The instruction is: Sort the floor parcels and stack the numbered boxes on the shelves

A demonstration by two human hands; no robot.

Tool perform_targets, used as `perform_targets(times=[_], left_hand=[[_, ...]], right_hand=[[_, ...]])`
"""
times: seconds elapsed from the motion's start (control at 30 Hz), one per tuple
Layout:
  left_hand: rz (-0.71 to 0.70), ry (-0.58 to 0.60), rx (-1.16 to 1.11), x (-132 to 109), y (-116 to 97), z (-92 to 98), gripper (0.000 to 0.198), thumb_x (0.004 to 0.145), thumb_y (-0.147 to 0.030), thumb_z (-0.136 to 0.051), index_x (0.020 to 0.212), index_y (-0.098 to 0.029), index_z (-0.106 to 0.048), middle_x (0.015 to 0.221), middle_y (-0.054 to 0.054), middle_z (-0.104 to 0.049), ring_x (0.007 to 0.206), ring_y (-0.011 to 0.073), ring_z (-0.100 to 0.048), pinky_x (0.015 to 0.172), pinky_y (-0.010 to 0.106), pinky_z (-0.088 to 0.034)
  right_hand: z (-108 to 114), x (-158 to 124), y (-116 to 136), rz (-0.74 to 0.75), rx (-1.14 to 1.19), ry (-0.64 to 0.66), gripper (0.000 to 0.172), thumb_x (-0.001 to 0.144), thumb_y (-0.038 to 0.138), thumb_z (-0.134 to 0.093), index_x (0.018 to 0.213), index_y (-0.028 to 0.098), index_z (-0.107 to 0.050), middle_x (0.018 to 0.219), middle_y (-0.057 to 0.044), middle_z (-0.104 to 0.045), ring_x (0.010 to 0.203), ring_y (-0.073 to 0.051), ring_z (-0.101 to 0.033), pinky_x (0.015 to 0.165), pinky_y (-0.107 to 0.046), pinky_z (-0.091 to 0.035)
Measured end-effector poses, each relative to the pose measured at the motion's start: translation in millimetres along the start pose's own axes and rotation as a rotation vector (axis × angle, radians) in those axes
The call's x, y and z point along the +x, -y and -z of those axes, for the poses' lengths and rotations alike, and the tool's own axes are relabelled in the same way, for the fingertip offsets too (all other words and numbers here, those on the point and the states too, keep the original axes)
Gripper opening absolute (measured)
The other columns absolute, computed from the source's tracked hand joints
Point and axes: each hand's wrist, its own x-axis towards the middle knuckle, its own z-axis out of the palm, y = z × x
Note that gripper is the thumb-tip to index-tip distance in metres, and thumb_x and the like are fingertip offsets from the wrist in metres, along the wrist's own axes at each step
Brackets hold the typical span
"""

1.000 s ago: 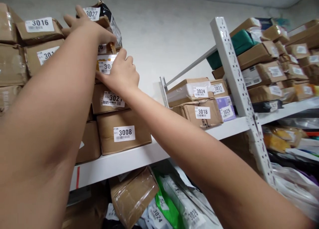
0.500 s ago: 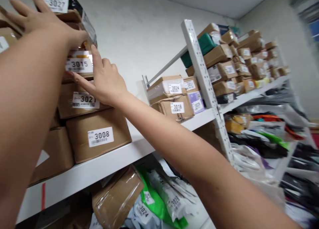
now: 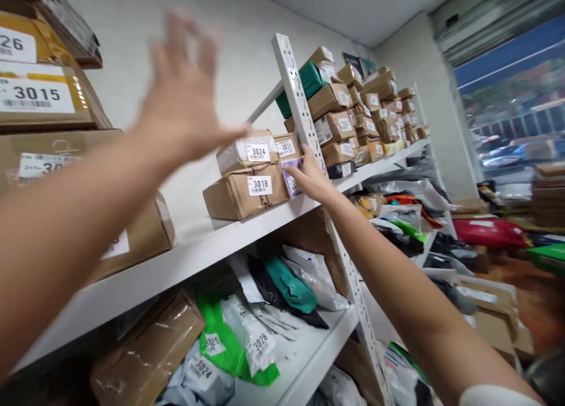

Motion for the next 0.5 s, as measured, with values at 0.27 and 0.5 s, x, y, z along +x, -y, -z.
perform_targets(times=[0.27, 0.5], left_hand=[[0.147, 0.261, 0.020, -59.0, -67.9, -101.6, 0.114, 0.062, -0.064, -0.071, 0.153, -0.022, -0.018, 0.147, 0.021, -0.031, 0.130, 0.0478, -0.033, 0.101, 0.063, -0.042], [0.016, 0.162, -0.007, -70.8, -40.1, -93.6, 0.095, 0.067, -0.071, -0.062, 0.149, -0.032, -0.032, 0.125, 0.016, -0.045, 0.118, 0.0421, -0.044, 0.096, 0.054, -0.047]], right_hand=[[-5.0, -16.7, -17.6, 0.017, 0.171, 0.140, 0.115, 0.074, 0.063, -0.061, 0.154, 0.014, 0.005, 0.161, -0.022, -0.011, 0.149, -0.036, -0.016, 0.119, -0.059, -0.020], [1.3, -15.6, -3.5, -0.020, 0.187, 0.054, 0.124, 0.057, 0.042, -0.080, 0.153, 0.017, -0.005, 0.146, -0.022, -0.044, 0.131, -0.038, -0.049, 0.107, -0.055, -0.042]])
